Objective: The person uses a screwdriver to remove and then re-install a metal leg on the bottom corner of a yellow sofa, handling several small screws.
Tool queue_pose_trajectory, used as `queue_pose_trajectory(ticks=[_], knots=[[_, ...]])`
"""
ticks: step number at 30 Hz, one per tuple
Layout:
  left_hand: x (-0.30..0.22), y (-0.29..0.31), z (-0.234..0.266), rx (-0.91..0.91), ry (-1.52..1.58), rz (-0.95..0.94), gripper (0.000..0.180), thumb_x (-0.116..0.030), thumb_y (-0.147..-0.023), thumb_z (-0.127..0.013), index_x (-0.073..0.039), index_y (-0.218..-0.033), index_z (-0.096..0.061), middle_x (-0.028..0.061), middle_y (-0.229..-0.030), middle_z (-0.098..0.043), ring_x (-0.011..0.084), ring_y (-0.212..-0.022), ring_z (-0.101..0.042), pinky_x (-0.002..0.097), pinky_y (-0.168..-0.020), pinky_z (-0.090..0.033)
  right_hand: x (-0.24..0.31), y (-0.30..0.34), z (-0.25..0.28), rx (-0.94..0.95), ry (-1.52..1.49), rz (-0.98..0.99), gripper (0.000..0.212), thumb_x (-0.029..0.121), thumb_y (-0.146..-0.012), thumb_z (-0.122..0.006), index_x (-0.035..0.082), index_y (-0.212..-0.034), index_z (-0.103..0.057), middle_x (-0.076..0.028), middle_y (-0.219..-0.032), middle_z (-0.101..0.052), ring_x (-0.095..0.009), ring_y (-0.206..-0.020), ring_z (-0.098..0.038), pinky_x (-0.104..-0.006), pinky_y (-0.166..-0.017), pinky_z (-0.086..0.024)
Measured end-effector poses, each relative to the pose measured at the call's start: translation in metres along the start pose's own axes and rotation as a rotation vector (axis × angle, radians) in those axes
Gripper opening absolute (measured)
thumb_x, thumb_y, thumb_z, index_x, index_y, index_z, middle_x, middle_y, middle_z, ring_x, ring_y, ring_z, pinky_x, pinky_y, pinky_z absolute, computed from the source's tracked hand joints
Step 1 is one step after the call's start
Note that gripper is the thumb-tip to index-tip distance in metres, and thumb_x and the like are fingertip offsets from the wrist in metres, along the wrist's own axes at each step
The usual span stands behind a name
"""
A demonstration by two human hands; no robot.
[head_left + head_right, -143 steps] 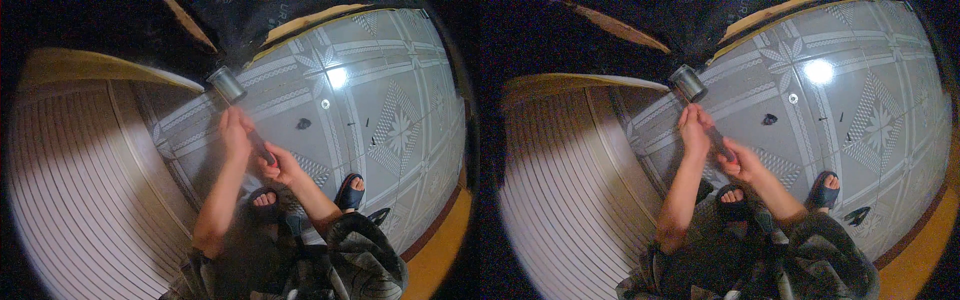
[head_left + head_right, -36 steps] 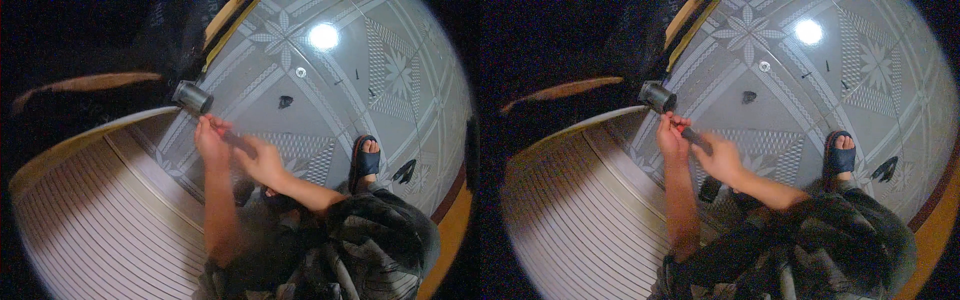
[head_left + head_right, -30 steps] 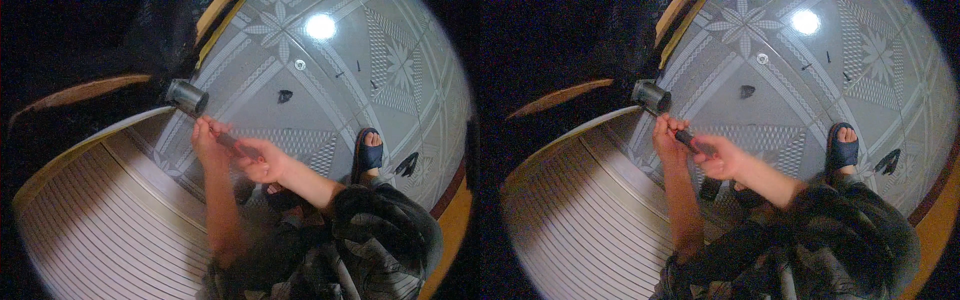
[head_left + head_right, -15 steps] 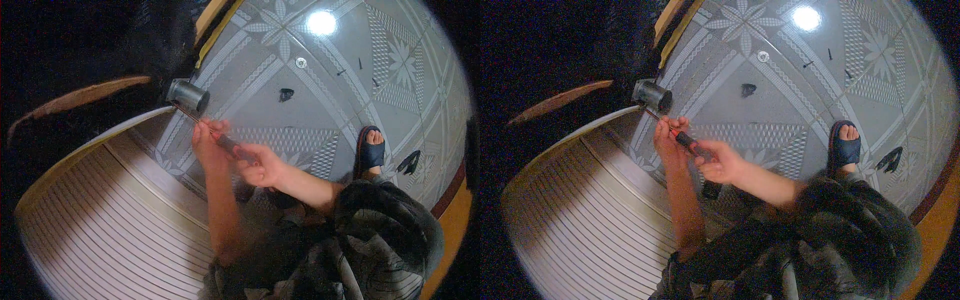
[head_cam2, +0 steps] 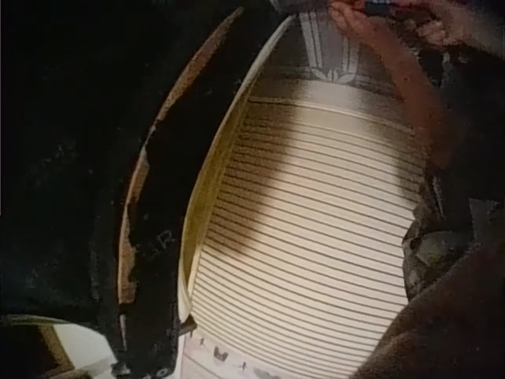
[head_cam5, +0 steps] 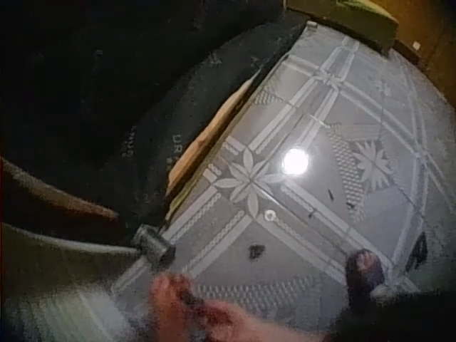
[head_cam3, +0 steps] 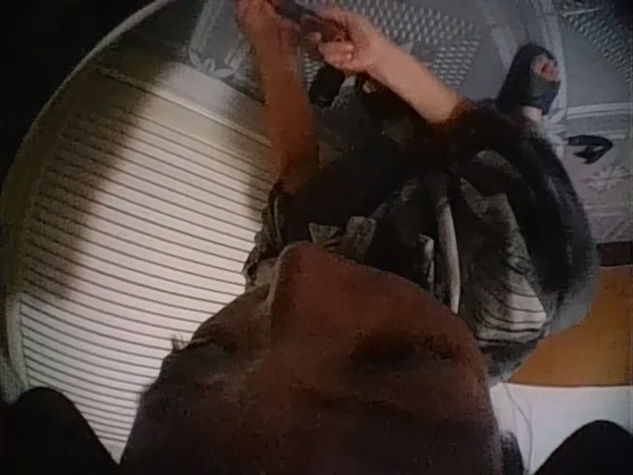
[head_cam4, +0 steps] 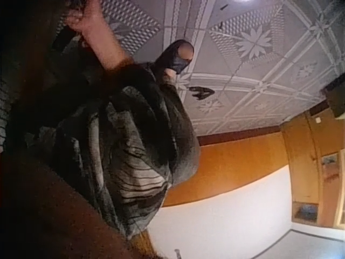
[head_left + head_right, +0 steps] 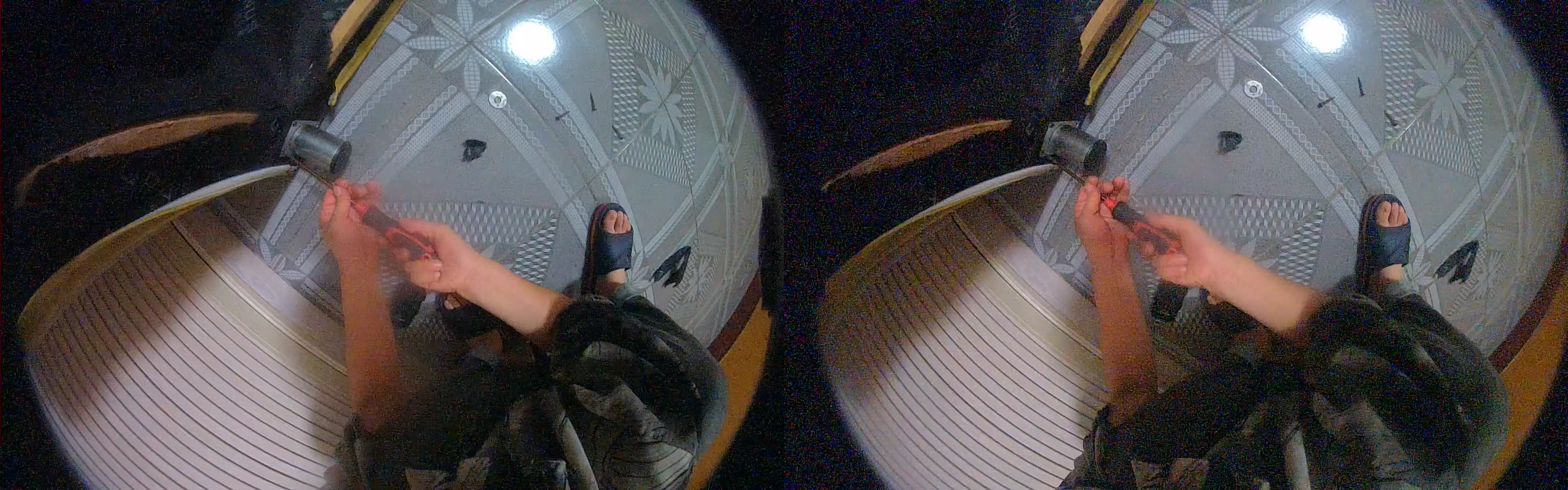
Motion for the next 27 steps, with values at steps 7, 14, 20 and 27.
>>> queue_pose_trajectory(ticks=[7,14,20,27], knots=[[0.004,-0.004,-0.019,0.104,0.061,-0.009,0.013,-0.018,-0.087,-0.046,-0.005,-0.088,-0.047,0.0093,-0.075,-0.055,0.0212,-0.074,-0.056,0.0334,-0.066,-0.046,0.035,0.006,0.002,-0.187,0.446,0.235,0.028,0.030,-0.083,-0.051,0.006,-0.096,-0.053,-0.006,-0.068,-0.053,-0.010,-0.037,-0.041,-0.0217,-0.030,-0.027],[-0.002,-0.007,-0.006,0.095,0.018,-0.076,0.015,-0.011,-0.089,-0.039,0.000,-0.096,-0.046,0.0105,-0.079,-0.054,0.0240,-0.079,-0.056,0.0394,-0.080,-0.045,0.003,0.003,-0.032,0.473,-0.466,-0.418,0.027,0.027,-0.083,-0.050,0.002,-0.093,-0.053,-0.003,-0.060,-0.051,-0.014,-0.041,-0.045,-0.0252,-0.037,-0.039],[-0.003,-0.009,-0.013,0.089,-0.010,-0.134,0.017,-0.015,-0.088,-0.043,0.000,-0.096,-0.046,0.0136,-0.083,-0.056,0.0243,-0.081,-0.056,0.0382,-0.079,-0.045,0.054,0.016,-0.016,-0.256,0.813,0.722,0.029,0.030,-0.083,-0.050,0.005,-0.098,-0.053,-0.005,-0.062,-0.051,-0.017,-0.044,-0.049,-0.0334,-0.039,-0.043],[-0.014,-0.001,-0.006,0.122,-0.018,-0.076,0.017,-0.015,-0.088,-0.043,-0.001,-0.098,-0.047,0.0123,-0.087,-0.057,0.0246,-0.087,-0.056,0.0399,-0.086,-0.042,0.025,-0.002,-0.018,-0.010,0.611,0.602,0.030,0.031,-0.083,-0.050,0.008,-0.101,-0.052,-0.006,-0.066,-0.052,-0.019,-0.048,-0.051,-0.0355,-0.044,-0.044]])
Point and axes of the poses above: each hand's wrist, its own y-axis away from the middle knuckle, its own z-axis out of the back of the hand, x = y × z, the point moved 8 cm from there along -y, towards the middle knuckle
